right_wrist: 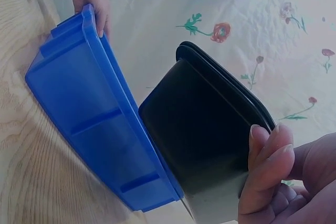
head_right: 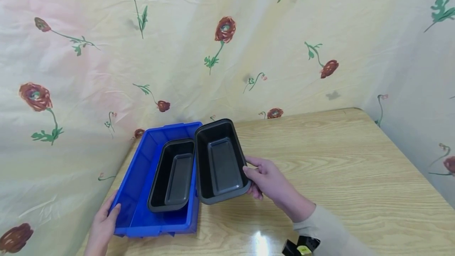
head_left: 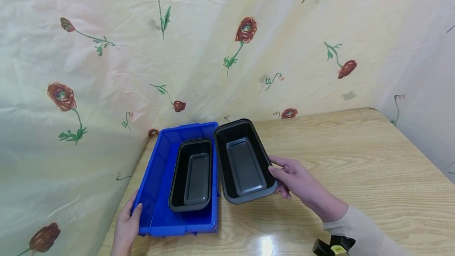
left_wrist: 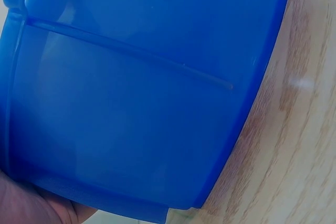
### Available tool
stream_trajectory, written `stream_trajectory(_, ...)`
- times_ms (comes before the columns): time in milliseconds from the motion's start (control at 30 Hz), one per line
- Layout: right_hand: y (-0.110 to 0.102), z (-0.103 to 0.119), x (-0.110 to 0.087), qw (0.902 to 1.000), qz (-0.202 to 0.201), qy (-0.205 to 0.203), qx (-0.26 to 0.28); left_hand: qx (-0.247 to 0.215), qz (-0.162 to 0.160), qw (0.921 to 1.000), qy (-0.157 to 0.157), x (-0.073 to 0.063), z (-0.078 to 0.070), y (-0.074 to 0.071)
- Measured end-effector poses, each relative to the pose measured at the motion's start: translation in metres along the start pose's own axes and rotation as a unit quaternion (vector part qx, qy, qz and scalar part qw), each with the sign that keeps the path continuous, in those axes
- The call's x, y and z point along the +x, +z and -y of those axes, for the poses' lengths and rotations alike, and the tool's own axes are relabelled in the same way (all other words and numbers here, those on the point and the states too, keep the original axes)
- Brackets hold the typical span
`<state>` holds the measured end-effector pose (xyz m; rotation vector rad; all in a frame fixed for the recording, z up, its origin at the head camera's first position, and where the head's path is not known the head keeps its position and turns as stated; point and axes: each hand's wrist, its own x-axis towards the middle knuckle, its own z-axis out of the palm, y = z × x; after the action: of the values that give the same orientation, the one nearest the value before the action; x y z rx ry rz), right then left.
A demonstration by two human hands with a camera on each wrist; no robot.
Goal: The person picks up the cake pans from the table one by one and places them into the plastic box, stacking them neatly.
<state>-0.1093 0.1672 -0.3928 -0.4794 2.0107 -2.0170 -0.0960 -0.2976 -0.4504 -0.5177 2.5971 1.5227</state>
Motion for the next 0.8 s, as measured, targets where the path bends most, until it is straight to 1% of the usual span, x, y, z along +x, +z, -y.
stream_trajectory(400,0.011,-0.002,0.012,0.9999,0.012,-0.004,0.002,0.002,-0.004,1.0000,-0.003,0.001,0.000,0.000)
stream_trajectory(600,0.019,-0.002,0.017,0.9999,0.011,0.003,0.004,-0.003,-0.003,1.0000,0.000,0.001,0.001,-0.001)
stream_trajectory(800,0.029,-0.003,0.023,0.9998,0.011,0.001,0.014,-0.003,-0.001,1.0000,0.001,0.001,0.000,-0.001)
